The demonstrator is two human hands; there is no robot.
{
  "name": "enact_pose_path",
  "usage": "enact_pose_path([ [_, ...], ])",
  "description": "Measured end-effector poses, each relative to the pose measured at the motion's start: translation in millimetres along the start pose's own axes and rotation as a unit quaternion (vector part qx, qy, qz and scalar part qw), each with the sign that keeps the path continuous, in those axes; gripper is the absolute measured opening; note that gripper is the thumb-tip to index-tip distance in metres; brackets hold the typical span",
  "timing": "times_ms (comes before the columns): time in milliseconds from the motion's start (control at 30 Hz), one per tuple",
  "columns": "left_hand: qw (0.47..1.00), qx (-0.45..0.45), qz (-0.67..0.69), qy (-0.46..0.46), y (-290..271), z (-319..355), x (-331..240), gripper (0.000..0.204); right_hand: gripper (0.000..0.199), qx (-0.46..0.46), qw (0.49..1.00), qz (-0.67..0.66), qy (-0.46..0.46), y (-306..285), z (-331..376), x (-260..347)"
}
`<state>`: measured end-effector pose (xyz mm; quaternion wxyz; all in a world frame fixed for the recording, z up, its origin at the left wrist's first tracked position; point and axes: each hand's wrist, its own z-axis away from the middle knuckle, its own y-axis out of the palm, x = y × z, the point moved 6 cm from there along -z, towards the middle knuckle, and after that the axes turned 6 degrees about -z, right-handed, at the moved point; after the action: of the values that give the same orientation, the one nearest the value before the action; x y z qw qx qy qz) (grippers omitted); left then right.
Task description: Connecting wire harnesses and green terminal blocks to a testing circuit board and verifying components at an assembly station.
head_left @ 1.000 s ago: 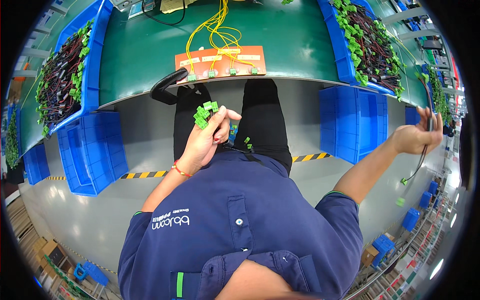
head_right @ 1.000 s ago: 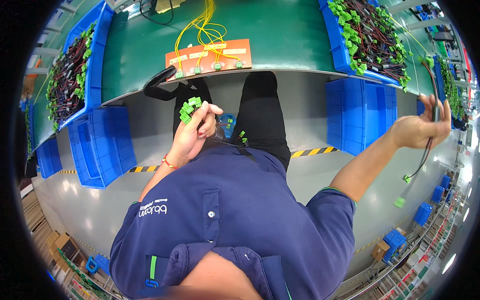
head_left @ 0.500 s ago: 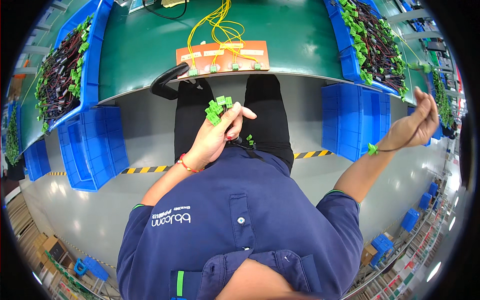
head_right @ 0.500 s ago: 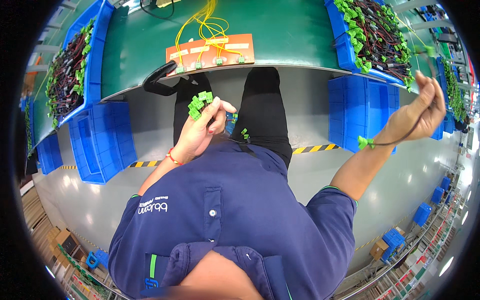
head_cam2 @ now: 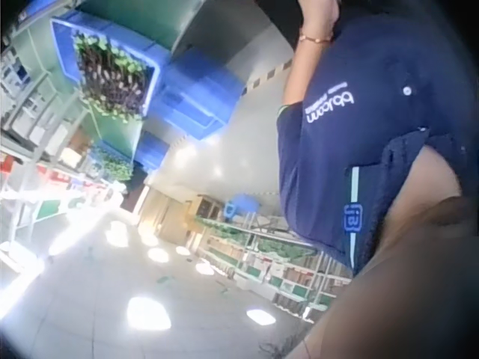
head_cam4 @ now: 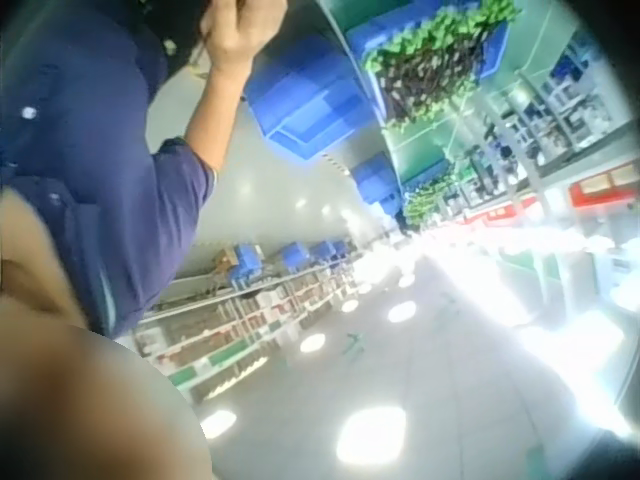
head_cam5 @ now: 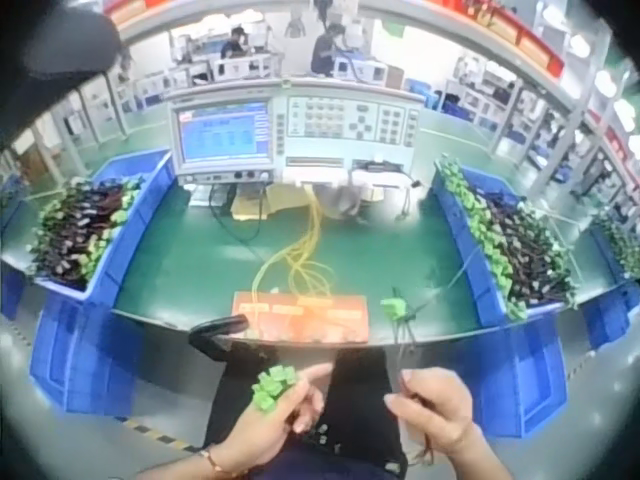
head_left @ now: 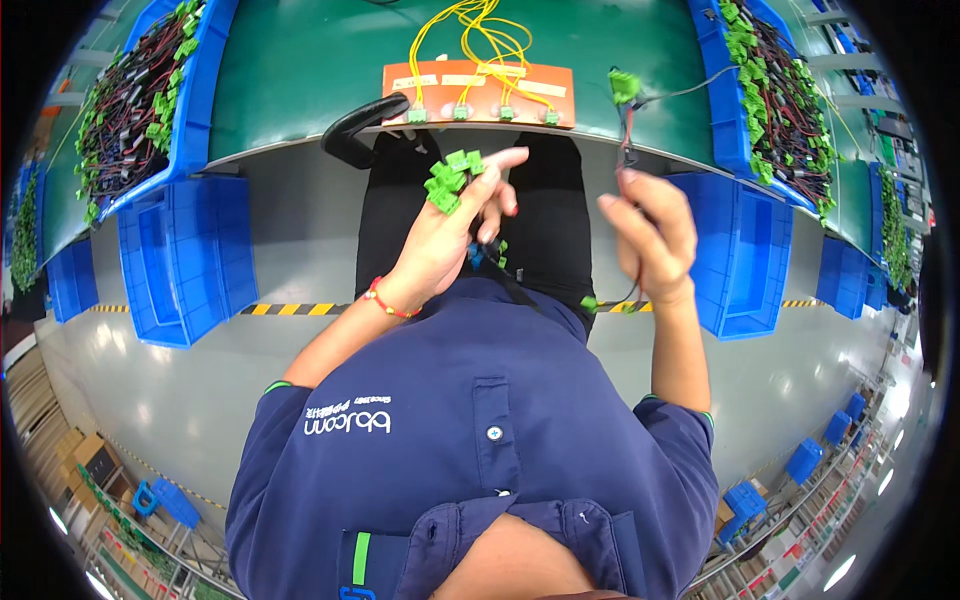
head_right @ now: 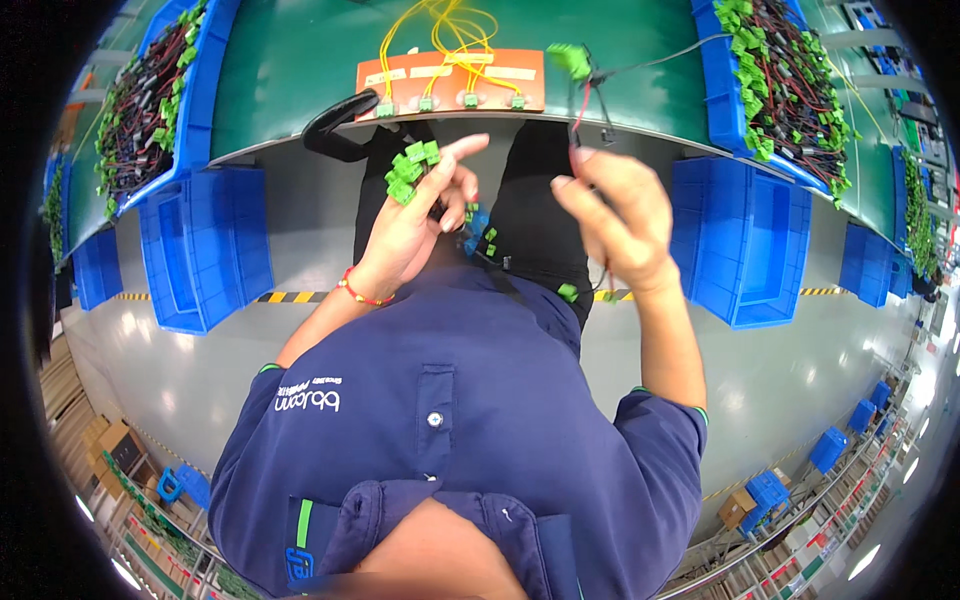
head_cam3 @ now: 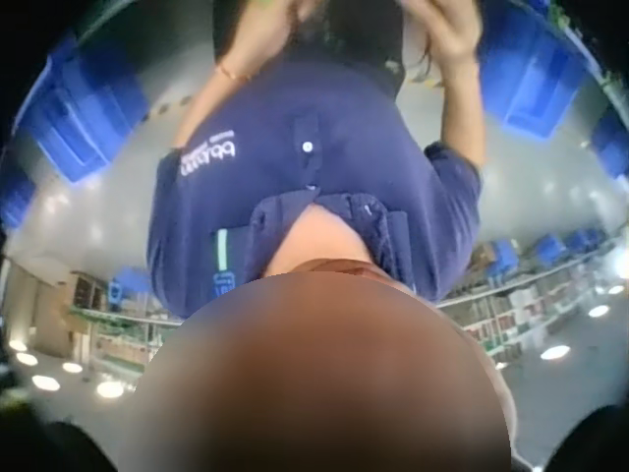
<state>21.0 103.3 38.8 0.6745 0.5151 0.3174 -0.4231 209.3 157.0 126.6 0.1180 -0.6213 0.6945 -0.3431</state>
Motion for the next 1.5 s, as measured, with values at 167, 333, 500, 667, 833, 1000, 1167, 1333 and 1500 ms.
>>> enact_pose_path([
  [167, 0.999, 0.04, -0.006, 0.004, 15, -15, -4, 0.044, 0.028, 0.129, 0.991, -0.036, 0.03, 34, 21, 23],
  [333, 0.998, 0.056, 0.016, 0.007, 29, -26, 1, 0.036, 0.033, 0.188, 0.981, -0.028, 0.039, 36, 23, 26],
  [500, 0.997, 0.06, 0.042, 0.004, 31, -26, 3, 0.03, 0.041, 0.136, 0.987, -0.013, 0.084, 24, 20, 7],
  [667, 0.998, 0.02, 0.059, -0.004, 28, -19, 2, 0.014, 0.046, 0.054, 0.963, 0.181, 0.192, -6, 6, -60],
  [833, 0.999, 0.036, -0.001, 0.008, 26, -11, 0, 0.022, 0.018, 0.13, 0.941, 0.248, 0.192, -20, -6, -105],
  [1000, 0.999, -0.023, -0.029, 0.038, 21, -7, -8, 0.025, 0.02, -0.041, 0.965, 0.207, 0.156, -60, -37, -99],
  [1167, 0.996, -0.026, -0.004, 0.088, 14, -12, -11, 0.023, 0.017, 0.198, 0.931, 0.259, 0.165, -31, -35, -86],
  [1333, 0.995, -0.027, 0.009, 0.096, 16, -20, -13, 0.024, 0.015, 0.253, 0.944, 0.159, 0.14, 7, -19, -56],
  [1500, 0.997, -0.007, 0.01, 0.07, 21, -21, -10, 0.027, 0.011, 0.208, 0.96, 0.074, 0.175, 22, -25, -50],
])
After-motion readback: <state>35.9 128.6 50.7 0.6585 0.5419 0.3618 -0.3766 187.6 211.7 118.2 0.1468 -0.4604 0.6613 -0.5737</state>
